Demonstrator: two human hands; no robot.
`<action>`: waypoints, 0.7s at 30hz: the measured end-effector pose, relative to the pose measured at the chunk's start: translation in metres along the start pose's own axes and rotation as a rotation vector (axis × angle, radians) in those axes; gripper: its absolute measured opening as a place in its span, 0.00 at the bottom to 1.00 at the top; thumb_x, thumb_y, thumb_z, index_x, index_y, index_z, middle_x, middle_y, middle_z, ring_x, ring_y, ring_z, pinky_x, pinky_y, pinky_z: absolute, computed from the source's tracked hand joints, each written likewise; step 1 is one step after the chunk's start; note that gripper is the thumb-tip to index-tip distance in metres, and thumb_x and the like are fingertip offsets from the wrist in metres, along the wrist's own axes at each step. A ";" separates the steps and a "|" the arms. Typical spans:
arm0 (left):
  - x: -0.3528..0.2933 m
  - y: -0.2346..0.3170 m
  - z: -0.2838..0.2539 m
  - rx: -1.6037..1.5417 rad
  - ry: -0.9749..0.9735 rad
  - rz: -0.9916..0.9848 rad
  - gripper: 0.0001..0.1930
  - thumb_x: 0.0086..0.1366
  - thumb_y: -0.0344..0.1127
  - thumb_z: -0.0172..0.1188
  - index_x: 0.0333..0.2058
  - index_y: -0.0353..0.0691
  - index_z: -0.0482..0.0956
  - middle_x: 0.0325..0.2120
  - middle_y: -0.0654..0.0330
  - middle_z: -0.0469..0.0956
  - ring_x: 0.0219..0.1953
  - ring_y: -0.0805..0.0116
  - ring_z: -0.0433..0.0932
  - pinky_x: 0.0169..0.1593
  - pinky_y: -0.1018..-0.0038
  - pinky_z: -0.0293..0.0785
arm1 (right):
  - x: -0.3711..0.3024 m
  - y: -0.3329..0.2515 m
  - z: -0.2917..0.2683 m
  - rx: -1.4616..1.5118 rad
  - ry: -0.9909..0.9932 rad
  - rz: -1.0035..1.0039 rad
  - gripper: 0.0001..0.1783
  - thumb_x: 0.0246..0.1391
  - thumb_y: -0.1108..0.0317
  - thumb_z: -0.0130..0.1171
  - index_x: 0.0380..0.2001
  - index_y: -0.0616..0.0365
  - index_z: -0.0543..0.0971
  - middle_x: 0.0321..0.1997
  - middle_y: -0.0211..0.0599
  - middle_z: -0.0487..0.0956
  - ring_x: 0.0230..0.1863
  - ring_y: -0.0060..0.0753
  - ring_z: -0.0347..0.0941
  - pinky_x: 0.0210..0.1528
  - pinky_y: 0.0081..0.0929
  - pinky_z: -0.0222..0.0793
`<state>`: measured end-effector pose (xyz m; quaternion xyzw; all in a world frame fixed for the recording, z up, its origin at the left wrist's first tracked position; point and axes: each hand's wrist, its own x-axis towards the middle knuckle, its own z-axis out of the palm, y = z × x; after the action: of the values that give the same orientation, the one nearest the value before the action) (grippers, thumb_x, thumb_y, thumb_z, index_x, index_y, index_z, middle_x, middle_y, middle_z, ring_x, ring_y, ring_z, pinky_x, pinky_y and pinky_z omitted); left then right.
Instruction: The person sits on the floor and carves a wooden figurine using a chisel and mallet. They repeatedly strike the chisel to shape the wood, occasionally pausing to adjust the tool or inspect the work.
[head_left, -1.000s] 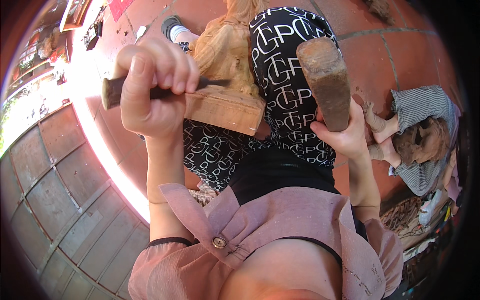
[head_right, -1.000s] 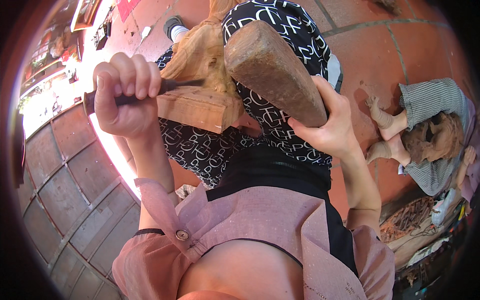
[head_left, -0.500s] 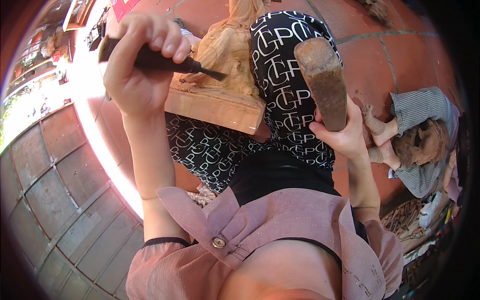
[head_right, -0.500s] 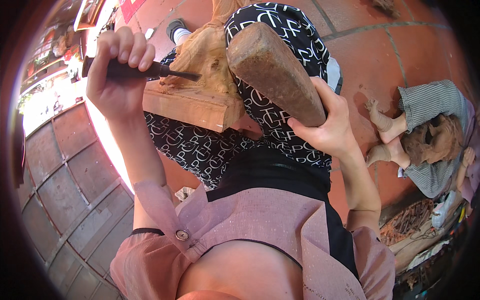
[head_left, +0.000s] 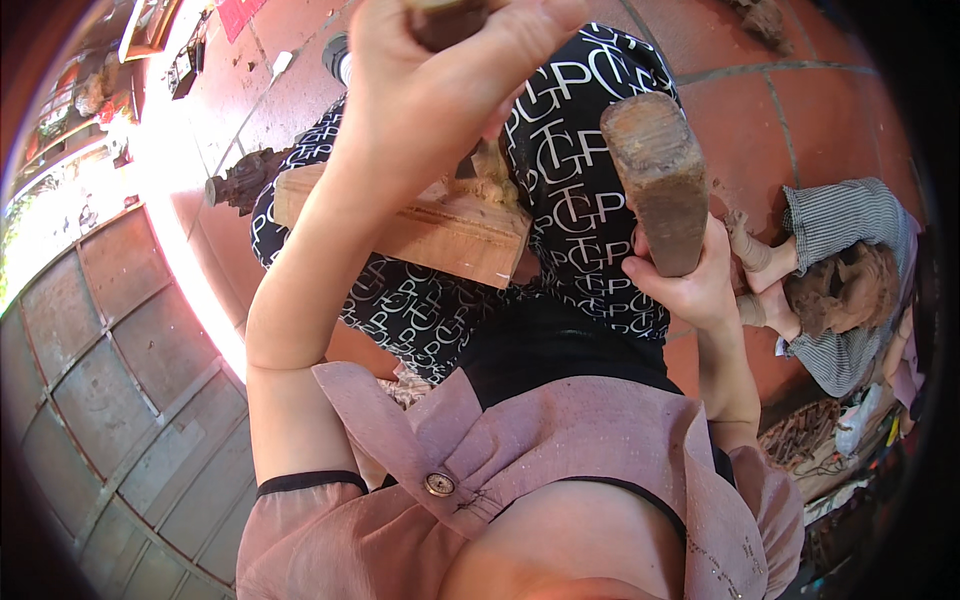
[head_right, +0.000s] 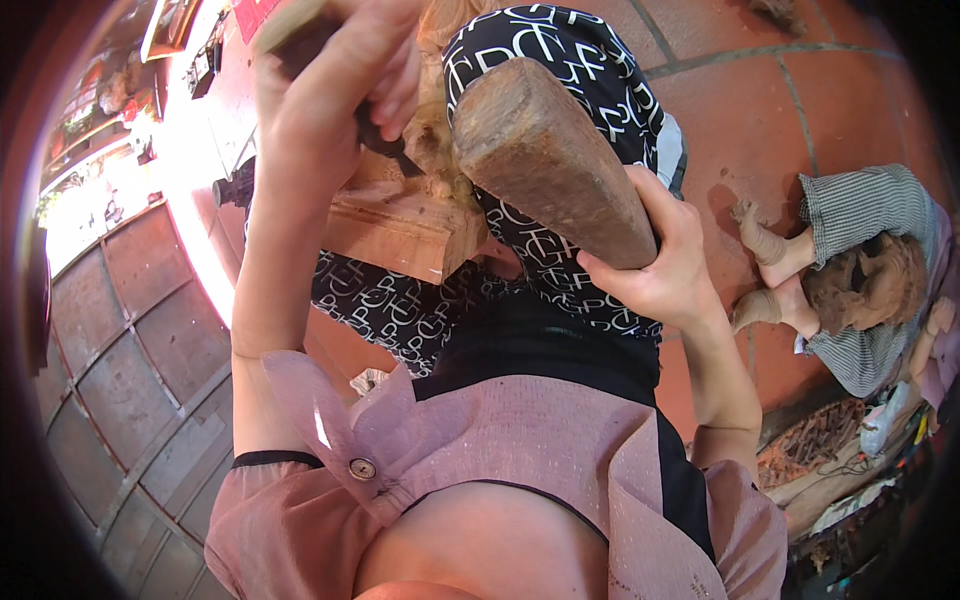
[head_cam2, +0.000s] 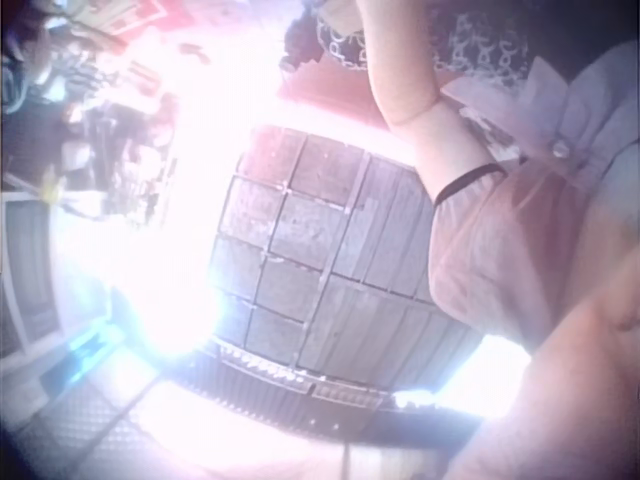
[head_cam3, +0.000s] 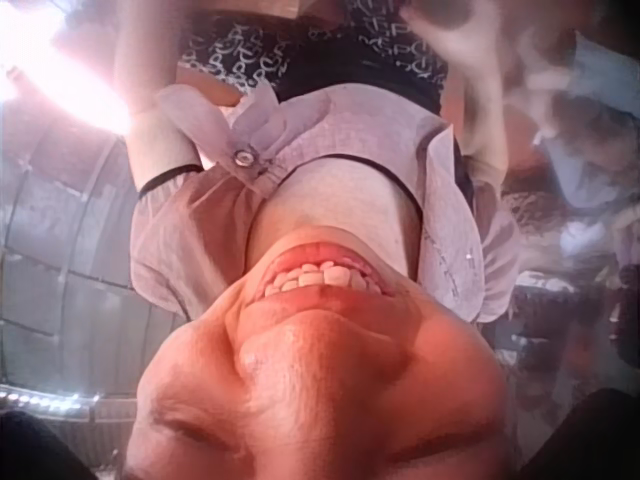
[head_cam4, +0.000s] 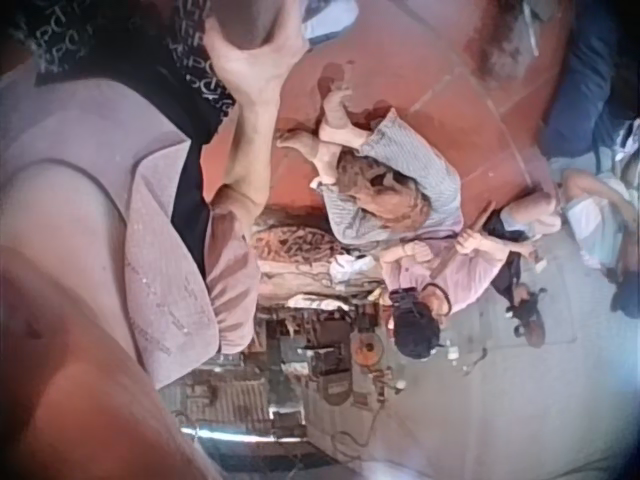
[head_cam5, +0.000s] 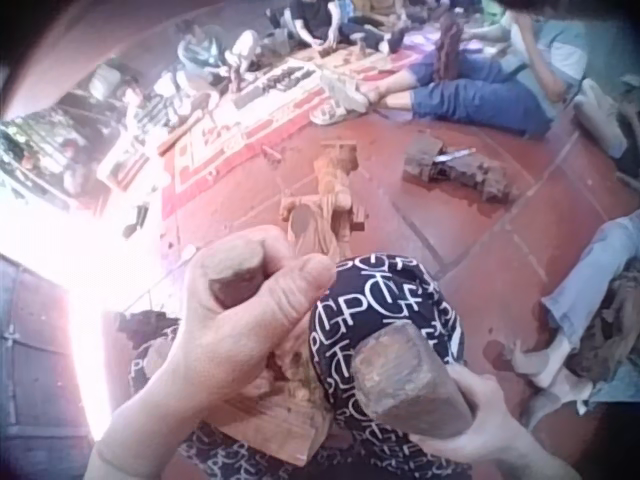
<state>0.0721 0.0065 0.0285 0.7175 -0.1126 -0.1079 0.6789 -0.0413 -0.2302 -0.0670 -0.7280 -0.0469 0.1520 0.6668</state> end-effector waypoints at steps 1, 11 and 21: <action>0.003 0.000 0.001 -0.032 0.002 -0.058 0.14 0.68 0.35 0.61 0.23 0.40 0.70 0.14 0.65 0.71 0.14 0.80 0.66 0.17 0.81 0.59 | 0.000 0.000 -0.001 0.013 -0.013 0.006 0.28 0.35 0.74 0.69 0.45 0.63 0.74 0.35 0.36 0.79 0.36 0.27 0.78 0.42 0.24 0.71; 0.017 -0.007 -0.018 -0.392 0.046 -0.443 0.15 0.69 0.41 0.56 0.24 0.47 0.66 0.15 0.69 0.60 0.14 0.78 0.60 0.16 0.81 0.58 | 0.000 0.003 -0.002 -0.010 0.009 -0.020 0.29 0.33 0.74 0.69 0.45 0.63 0.74 0.34 0.37 0.79 0.36 0.27 0.77 0.42 0.25 0.71; 0.009 -0.002 -0.042 -0.391 0.140 -0.142 0.18 0.71 0.46 0.52 0.23 0.45 0.65 0.14 0.67 0.59 0.14 0.75 0.61 0.14 0.79 0.60 | 0.001 -0.004 -0.005 0.051 -0.055 0.056 0.31 0.35 0.72 0.70 0.48 0.62 0.74 0.36 0.33 0.78 0.35 0.25 0.75 0.40 0.24 0.70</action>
<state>0.0940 0.0437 0.0283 0.5841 0.0087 -0.1250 0.8019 -0.0387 -0.2340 -0.0633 -0.7075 -0.0411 0.1915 0.6790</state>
